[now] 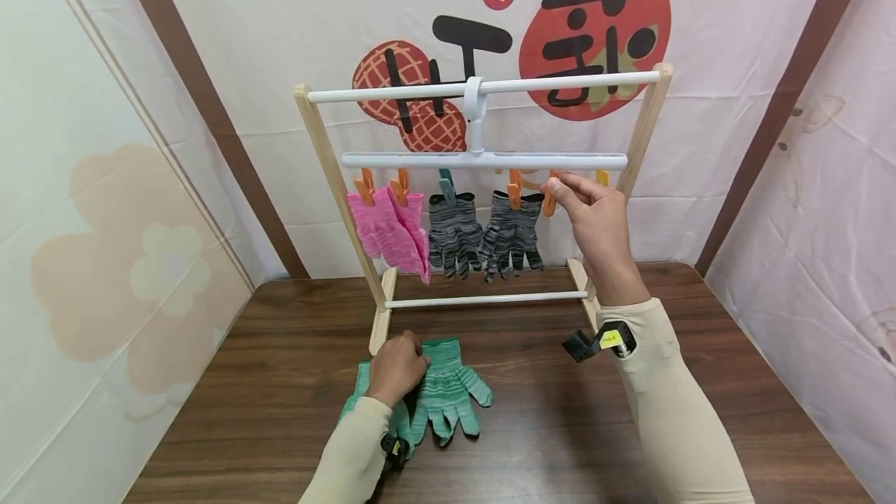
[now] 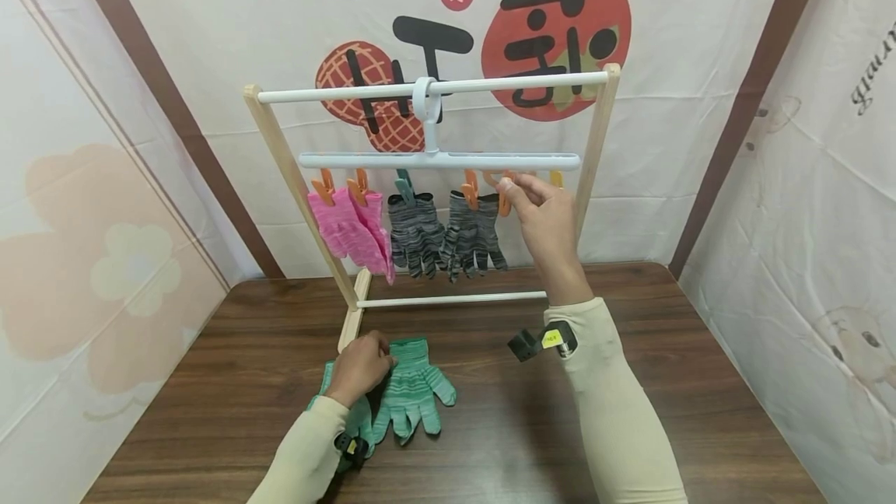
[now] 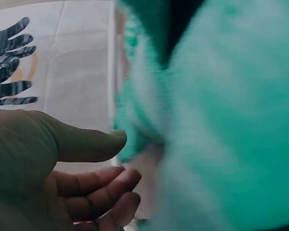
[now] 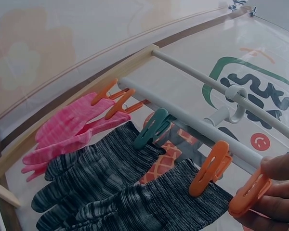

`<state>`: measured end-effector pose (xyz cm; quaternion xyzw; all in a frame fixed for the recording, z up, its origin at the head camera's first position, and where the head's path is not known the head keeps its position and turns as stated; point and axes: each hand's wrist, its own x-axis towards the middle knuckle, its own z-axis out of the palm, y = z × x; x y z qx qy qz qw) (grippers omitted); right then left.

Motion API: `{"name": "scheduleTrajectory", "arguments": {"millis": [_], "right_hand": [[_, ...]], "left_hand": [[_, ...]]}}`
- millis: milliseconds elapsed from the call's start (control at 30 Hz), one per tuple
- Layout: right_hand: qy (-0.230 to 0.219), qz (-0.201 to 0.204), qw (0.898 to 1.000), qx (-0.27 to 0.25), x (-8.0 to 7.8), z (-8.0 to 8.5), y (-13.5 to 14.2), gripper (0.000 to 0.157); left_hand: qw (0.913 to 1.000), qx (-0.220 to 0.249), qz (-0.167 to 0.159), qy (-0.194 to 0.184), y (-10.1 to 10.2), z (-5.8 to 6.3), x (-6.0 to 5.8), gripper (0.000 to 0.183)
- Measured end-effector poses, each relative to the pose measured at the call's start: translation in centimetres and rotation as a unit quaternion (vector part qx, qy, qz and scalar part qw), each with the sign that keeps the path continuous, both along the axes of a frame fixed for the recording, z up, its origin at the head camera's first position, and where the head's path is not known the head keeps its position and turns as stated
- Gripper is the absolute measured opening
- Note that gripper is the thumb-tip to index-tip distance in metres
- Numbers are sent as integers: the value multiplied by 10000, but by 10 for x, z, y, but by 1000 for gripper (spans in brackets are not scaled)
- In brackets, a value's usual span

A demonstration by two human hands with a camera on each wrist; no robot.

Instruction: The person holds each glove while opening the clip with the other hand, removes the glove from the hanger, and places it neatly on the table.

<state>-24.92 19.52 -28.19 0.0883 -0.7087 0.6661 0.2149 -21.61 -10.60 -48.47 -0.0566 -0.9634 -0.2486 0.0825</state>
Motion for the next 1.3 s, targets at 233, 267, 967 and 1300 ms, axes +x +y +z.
{"name": "scheduleTrajectory", "arguments": {"millis": [233, 267, 967, 1300], "right_hand": [[1, -10, 10000, 90, 0, 1, 1, 49], [-3, -29, 9999, 104, 0, 1, 1, 50], [-66, 49, 10000, 16, -1, -3, 3, 48], [-113, 94, 9999, 4, 0, -3, 4, 48]], "left_hand": [[9953, -69, 310, 914, 16, 40, -8, 28], [9944, 19, 241, 1026, 20, 49, -8, 26], [9643, 1080, -286, 2402, 100, 160, -34, 16], [9702, 1577, -174, 1830, 122, 173, -49, 26]]}}
